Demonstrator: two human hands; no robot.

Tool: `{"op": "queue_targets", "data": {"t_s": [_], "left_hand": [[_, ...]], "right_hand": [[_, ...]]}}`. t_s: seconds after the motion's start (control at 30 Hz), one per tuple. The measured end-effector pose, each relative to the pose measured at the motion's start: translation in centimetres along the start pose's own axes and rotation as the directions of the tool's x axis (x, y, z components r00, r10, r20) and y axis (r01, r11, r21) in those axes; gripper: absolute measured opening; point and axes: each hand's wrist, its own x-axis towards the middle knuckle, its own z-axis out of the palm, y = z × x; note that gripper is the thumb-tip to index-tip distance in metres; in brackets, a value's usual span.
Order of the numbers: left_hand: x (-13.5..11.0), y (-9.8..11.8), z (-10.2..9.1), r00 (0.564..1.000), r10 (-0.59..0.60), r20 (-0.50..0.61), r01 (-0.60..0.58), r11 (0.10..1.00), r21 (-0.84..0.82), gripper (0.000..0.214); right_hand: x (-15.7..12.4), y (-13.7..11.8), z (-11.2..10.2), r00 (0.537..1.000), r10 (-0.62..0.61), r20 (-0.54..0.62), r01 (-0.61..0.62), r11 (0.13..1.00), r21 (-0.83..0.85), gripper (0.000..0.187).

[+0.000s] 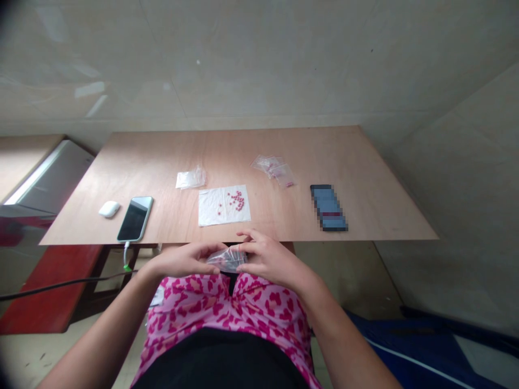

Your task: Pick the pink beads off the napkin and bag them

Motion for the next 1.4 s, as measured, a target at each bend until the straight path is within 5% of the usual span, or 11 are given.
{"op": "queue_targets", "data": {"t_s": [0.27, 0.5, 0.73, 0.9, 1.0, 1.13, 1.27, 1.4], "left_hand": [[-0.1, -0.1, 0.0, 0.996, 0.050, -0.076, -0.043, 0.994, 0.097, 0.072], [1.4, -0.8, 2.1, 0.993, 0.099, -0.060, -0.086, 0.977, 0.197, 0.044], [1.4, -0.9, 1.9, 0.978, 0.114, -0.173, -0.089, 0.985, 0.149, 0.038], [1.3, -0.2, 0.2, 0.927, 0.169, -0.335, -0.126, 0.981, 0.144, 0.040], [1.9, -0.3, -2.2, 0.840, 0.195, -0.507, -0.086, 0.969, 0.229, 0.044], [3.5, -0.2, -6.2, 0.707, 0.297, -0.642, 0.099, 0.857, 0.506, 0.048], [5.3, 0.7, -9.0, 0.737, 0.383, -0.557, 0.281, 0.576, 0.768, 0.043], [6.5, 1.5, -10.0, 0.805, 0.385, -0.451, 0.326, 0.348, 0.879, 0.036]], "right_hand": [[0.3, 0.2, 0.8, 0.998, -0.055, -0.020, 0.052, 0.992, -0.115, 0.042], [0.5, -1.2, 2.6, 0.995, -0.098, 0.019, 0.100, 0.970, -0.223, 0.031], [0.5, -1.6, 1.5, 0.996, -0.085, -0.037, 0.085, 0.996, -0.011, 0.031], [2.0, 1.1, 0.8, 0.971, 0.017, -0.238, 0.035, 0.977, 0.209, 0.028], [5.5, 3.7, 0.9, 0.888, 0.148, -0.436, 0.019, 0.934, 0.356, 0.029], [11.9, 6.5, 1.4, 0.699, 0.322, -0.639, 0.048, 0.870, 0.490, 0.035], [16.0, 7.6, 2.7, 0.559, 0.353, -0.750, 0.059, 0.886, 0.461, 0.045], [16.5, 7.7, 4.3, 0.516, 0.170, -0.840, 0.059, 0.971, 0.233, 0.054]]}}
